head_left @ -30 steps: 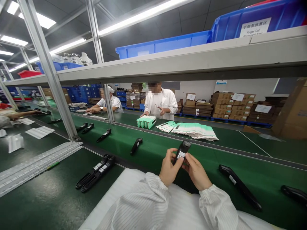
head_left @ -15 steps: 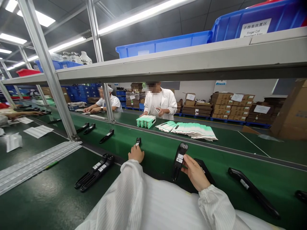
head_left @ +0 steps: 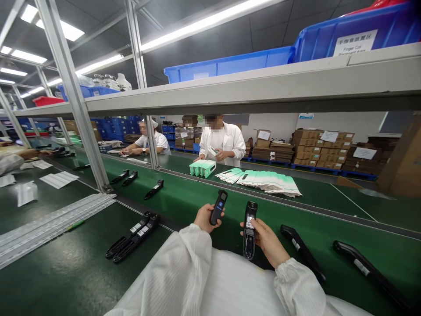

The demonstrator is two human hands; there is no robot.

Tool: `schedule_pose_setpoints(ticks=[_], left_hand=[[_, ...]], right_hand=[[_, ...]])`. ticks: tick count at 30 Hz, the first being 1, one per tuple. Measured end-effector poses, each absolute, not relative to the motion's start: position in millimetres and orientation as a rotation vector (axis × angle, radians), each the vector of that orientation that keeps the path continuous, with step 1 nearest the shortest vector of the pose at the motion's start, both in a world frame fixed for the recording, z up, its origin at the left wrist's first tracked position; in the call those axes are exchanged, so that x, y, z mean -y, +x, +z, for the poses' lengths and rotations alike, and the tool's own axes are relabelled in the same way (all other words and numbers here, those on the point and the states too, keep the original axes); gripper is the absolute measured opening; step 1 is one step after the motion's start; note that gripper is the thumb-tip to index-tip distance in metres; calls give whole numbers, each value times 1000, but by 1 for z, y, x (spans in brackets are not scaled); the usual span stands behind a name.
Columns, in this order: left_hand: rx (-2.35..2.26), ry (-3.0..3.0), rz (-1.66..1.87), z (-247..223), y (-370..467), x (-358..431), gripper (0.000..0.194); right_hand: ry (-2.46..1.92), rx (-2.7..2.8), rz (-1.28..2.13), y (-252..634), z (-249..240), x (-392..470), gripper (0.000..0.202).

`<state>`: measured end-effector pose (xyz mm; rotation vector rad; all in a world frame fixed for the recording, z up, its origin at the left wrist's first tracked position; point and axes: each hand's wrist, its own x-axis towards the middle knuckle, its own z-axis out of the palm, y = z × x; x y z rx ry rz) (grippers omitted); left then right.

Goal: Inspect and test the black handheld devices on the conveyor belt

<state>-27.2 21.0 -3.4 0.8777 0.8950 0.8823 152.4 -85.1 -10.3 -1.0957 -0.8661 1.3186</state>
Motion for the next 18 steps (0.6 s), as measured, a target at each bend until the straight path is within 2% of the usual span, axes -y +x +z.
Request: schedule_pose_setpoints(ticks=[3, 7, 9, 14, 16, 18], left_hand=[[-636, 580, 815, 0, -8, -3, 23], [-565, 634, 712, 3, 8, 15, 40], [-527, 655, 689, 4, 13, 22, 43], [-504, 731, 721, 7, 23, 36, 40], [-570, 789, 795, 7, 27, 39, 37], [-685, 914, 925, 6, 30, 41, 30]], right_hand=[[-1315, 913, 1171, 160, -24, 76, 37], [-1632, 1185, 809, 179, -45, 63, 28], [-1687, 1240, 693, 186, -54, 59, 31], [-1749, 1416, 358, 188, -58, 60, 42], [-1721, 1464, 208, 185, -53, 62, 41], [-1611, 1443, 202, 180, -43, 65, 35]])
